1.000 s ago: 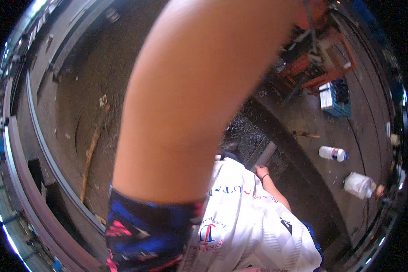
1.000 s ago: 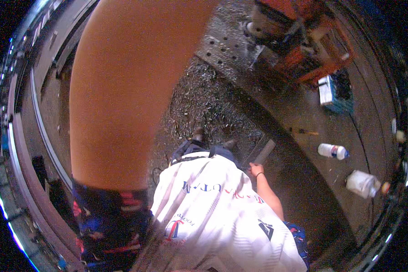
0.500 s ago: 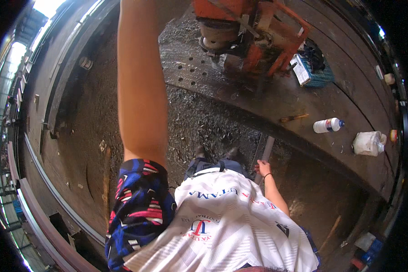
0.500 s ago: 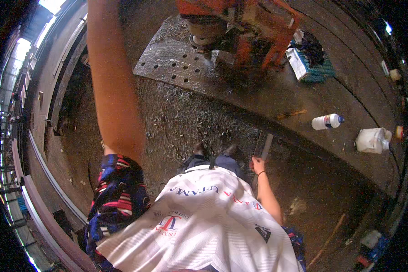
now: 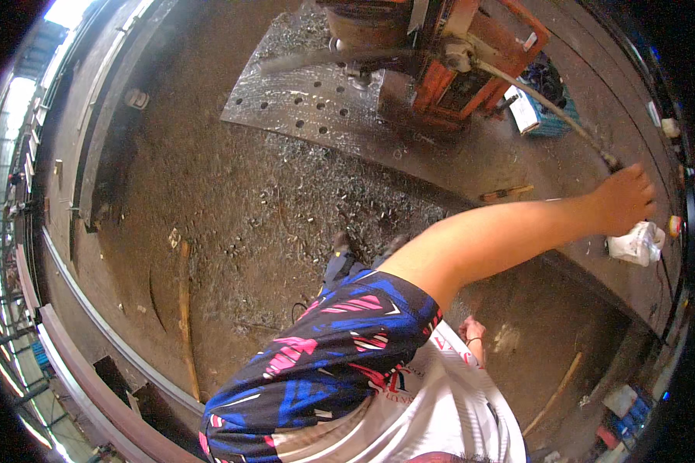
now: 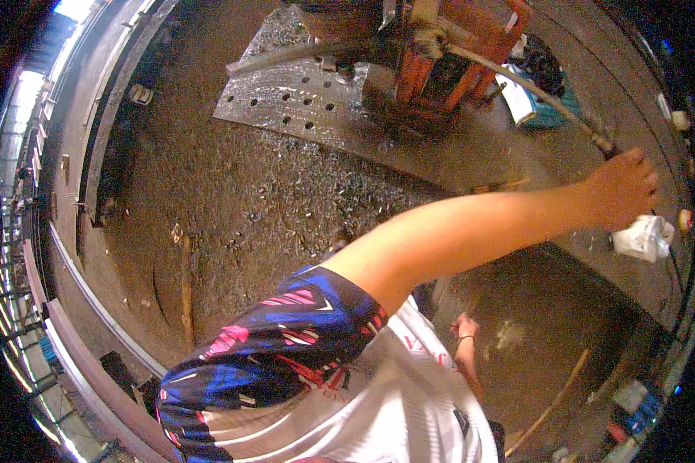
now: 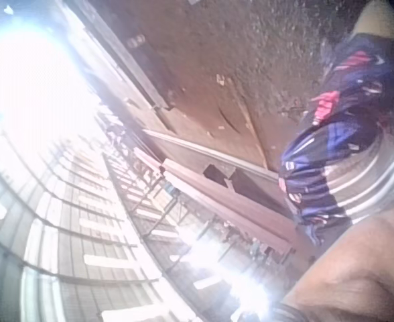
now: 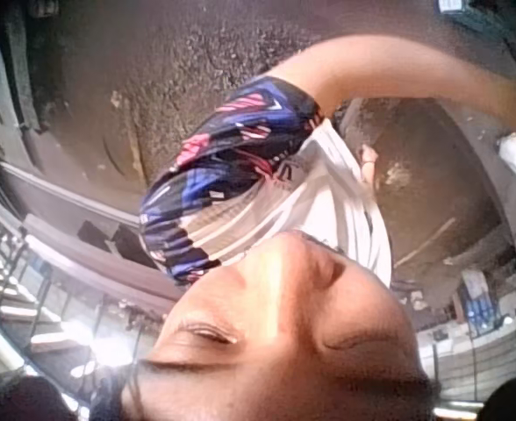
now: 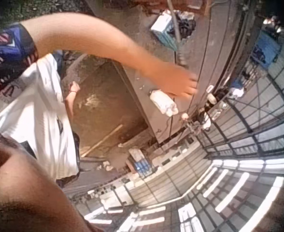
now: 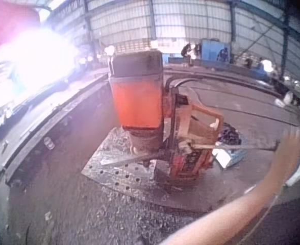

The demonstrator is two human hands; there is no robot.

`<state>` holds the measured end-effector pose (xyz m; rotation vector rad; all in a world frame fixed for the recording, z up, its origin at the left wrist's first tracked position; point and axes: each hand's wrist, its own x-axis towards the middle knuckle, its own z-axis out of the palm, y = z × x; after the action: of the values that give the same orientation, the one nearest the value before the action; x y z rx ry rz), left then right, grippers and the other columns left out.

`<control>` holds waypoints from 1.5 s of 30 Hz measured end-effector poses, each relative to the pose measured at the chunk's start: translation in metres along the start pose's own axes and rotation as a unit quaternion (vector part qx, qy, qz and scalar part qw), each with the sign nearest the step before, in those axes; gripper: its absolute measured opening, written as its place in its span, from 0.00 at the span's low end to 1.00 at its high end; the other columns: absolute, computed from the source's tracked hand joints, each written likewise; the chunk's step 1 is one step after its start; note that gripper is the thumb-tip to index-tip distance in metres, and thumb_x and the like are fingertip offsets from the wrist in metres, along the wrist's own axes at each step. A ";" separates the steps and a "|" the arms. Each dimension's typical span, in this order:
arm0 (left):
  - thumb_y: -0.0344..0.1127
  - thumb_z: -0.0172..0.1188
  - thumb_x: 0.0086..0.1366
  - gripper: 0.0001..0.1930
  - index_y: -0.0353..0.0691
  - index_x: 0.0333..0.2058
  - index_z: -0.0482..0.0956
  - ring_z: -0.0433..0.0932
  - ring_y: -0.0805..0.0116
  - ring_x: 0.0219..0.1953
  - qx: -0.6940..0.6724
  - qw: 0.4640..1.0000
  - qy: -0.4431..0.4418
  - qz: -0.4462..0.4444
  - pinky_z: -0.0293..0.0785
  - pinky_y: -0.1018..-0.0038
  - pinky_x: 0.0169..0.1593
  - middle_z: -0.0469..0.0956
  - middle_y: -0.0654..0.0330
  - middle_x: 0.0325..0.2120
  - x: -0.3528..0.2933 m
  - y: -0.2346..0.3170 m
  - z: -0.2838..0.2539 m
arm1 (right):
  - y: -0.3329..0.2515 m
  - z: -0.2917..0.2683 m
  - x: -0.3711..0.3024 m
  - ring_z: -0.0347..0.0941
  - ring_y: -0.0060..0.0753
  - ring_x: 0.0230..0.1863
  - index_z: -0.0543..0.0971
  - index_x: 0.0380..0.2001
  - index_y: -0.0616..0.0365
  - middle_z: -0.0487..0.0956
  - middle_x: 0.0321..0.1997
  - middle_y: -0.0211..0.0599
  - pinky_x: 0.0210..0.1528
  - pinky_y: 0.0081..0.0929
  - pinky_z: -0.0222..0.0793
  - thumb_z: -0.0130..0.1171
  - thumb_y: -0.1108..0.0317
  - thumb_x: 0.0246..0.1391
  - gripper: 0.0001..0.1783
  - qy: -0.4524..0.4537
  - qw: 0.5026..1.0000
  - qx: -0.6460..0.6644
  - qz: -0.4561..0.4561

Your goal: The person operates a drill press to create holes in a metal plate. They repeatedly apply liquid from a bottle to the drilling area, likely as a coolant or lubricant, and use a brush to clear away metal shavings.

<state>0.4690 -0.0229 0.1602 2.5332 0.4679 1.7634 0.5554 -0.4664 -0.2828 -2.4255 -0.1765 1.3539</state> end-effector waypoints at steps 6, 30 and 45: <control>0.39 0.55 0.54 0.11 0.44 0.35 0.81 0.70 0.57 0.54 0.122 0.974 -0.188 0.005 0.57 0.60 0.63 0.76 0.55 0.45 -0.175 -0.008 0.063 | -0.186 0.000 -0.097 0.64 0.20 0.17 0.74 0.21 0.54 0.73 0.18 0.25 0.18 0.21 0.57 0.47 0.44 0.64 0.27 0.239 0.914 0.180 -0.274; 0.63 0.66 0.50 0.49 0.45 0.64 0.55 0.35 0.39 0.69 0.344 0.643 -0.072 -0.681 0.31 0.45 0.68 0.39 0.36 0.66 -0.395 -0.292 -0.225 | -0.478 0.065 -0.075 0.79 0.52 0.38 0.80 0.42 0.65 0.81 0.39 0.52 0.41 0.41 0.73 0.66 0.45 0.47 0.32 0.080 0.732 -0.262 -0.624; 0.51 0.56 0.62 0.29 0.41 0.57 0.65 0.55 0.47 0.64 0.360 0.584 0.121 -0.717 0.48 0.47 0.63 0.57 0.43 0.61 -0.404 -0.314 -0.277 | -0.471 0.112 -0.070 0.80 0.48 0.37 0.80 0.40 0.71 0.81 0.36 0.56 0.40 0.41 0.75 0.66 0.46 0.49 0.33 0.019 0.785 -0.173 -0.595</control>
<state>0.0135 0.1315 -0.1672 0.8923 2.5825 1.0841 0.4537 -0.0205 -0.1083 -1.8139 -1.7139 0.6525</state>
